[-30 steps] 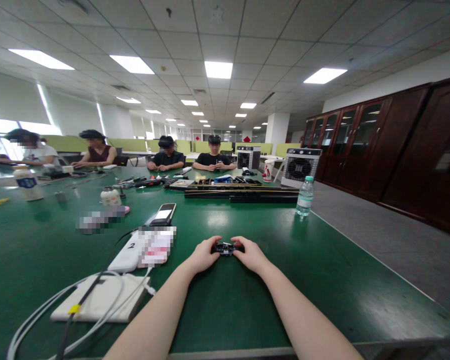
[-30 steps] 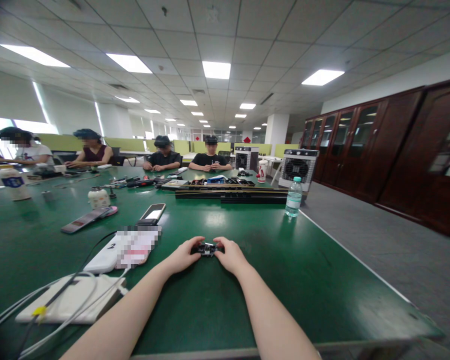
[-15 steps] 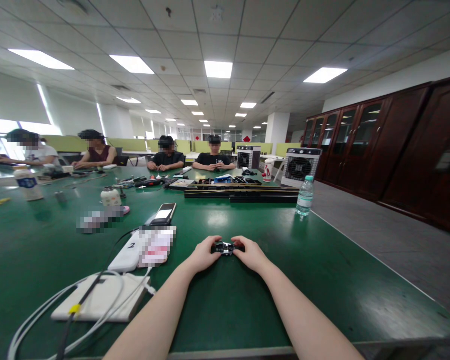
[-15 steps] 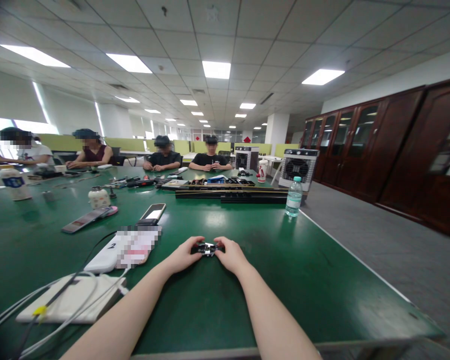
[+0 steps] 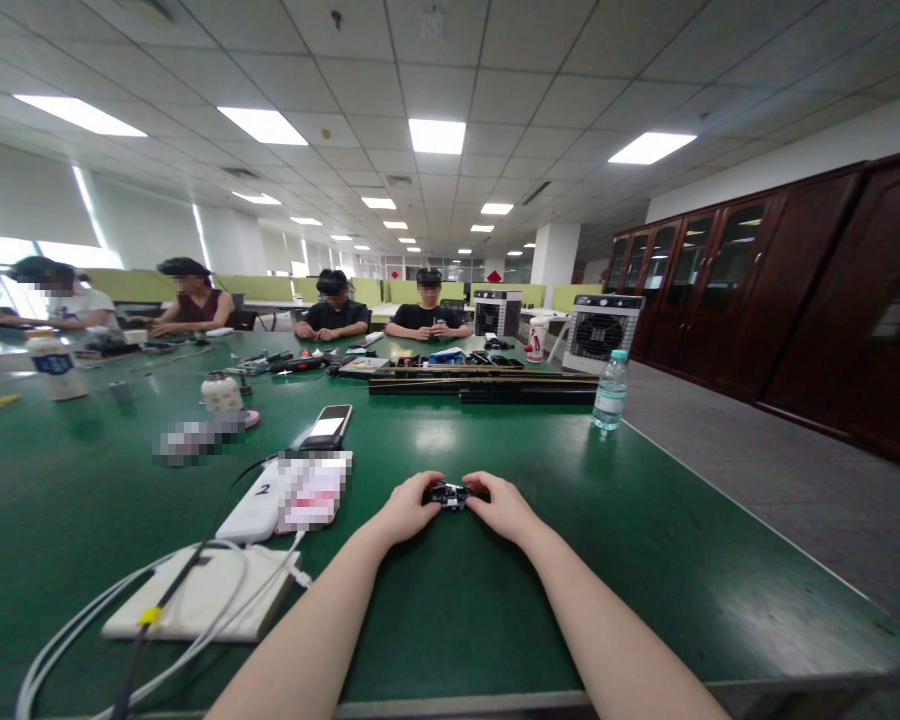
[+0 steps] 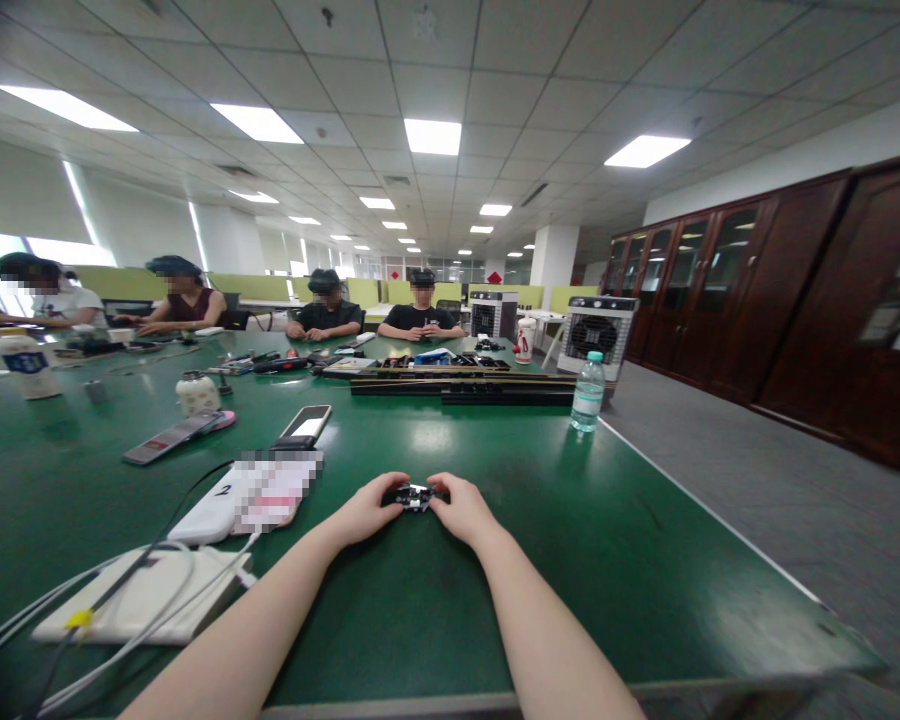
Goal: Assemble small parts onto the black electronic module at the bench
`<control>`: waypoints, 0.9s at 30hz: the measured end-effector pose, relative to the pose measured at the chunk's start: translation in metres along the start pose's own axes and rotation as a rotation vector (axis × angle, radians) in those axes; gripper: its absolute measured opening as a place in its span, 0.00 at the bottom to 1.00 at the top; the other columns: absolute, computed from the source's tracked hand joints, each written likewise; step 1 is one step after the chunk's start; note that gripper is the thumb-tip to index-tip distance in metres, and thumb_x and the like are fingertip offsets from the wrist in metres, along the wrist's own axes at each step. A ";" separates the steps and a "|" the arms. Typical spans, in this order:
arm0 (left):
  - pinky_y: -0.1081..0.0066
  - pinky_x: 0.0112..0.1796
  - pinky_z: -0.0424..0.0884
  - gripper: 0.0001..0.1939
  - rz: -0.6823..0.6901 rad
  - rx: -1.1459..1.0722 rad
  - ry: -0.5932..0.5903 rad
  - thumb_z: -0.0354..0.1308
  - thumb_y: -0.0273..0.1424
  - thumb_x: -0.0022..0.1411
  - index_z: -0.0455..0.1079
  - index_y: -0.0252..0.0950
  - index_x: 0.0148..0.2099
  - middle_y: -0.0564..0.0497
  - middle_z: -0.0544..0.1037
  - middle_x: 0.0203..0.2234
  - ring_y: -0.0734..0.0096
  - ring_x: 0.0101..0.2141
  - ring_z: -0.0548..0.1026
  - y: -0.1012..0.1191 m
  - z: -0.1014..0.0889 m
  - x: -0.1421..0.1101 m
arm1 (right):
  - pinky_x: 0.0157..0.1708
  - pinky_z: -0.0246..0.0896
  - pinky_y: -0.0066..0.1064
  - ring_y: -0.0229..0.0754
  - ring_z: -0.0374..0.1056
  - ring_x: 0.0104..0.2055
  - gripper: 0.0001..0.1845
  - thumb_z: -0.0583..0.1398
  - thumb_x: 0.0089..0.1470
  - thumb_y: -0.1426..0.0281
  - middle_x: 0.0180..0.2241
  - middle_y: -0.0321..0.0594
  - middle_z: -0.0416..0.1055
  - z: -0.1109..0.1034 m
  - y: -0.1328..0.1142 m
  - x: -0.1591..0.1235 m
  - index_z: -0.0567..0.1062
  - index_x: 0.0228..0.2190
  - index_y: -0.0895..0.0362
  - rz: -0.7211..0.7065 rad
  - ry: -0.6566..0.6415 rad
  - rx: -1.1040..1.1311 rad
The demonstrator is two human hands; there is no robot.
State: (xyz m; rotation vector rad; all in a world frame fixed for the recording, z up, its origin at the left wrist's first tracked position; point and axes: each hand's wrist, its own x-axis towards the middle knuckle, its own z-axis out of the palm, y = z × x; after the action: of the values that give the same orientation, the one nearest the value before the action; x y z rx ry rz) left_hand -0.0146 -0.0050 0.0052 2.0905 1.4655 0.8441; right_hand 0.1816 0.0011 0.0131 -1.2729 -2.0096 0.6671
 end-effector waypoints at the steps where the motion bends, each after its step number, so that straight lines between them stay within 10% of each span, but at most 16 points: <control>1: 0.65 0.52 0.63 0.23 0.001 0.005 -0.001 0.55 0.24 0.50 0.64 0.35 0.51 0.45 0.73 0.48 0.63 0.48 0.70 0.000 0.000 0.000 | 0.47 0.62 0.34 0.41 0.69 0.42 0.17 0.58 0.45 0.75 0.39 0.41 0.74 0.000 0.000 0.000 0.73 0.41 0.57 0.000 -0.001 0.006; 27: 0.66 0.51 0.64 0.23 -0.008 0.000 0.005 0.56 0.24 0.51 0.65 0.36 0.51 0.45 0.72 0.47 0.64 0.48 0.70 0.003 -0.001 -0.001 | 0.49 0.62 0.32 0.38 0.70 0.44 0.22 0.50 0.47 0.83 0.41 0.39 0.74 0.003 0.009 0.004 0.73 0.41 0.55 -0.030 0.005 0.040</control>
State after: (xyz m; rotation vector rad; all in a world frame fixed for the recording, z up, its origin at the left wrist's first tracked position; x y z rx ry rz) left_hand -0.0138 -0.0074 0.0075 2.0821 1.4758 0.8467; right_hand 0.1837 0.0077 0.0060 -1.2174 -1.9978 0.6855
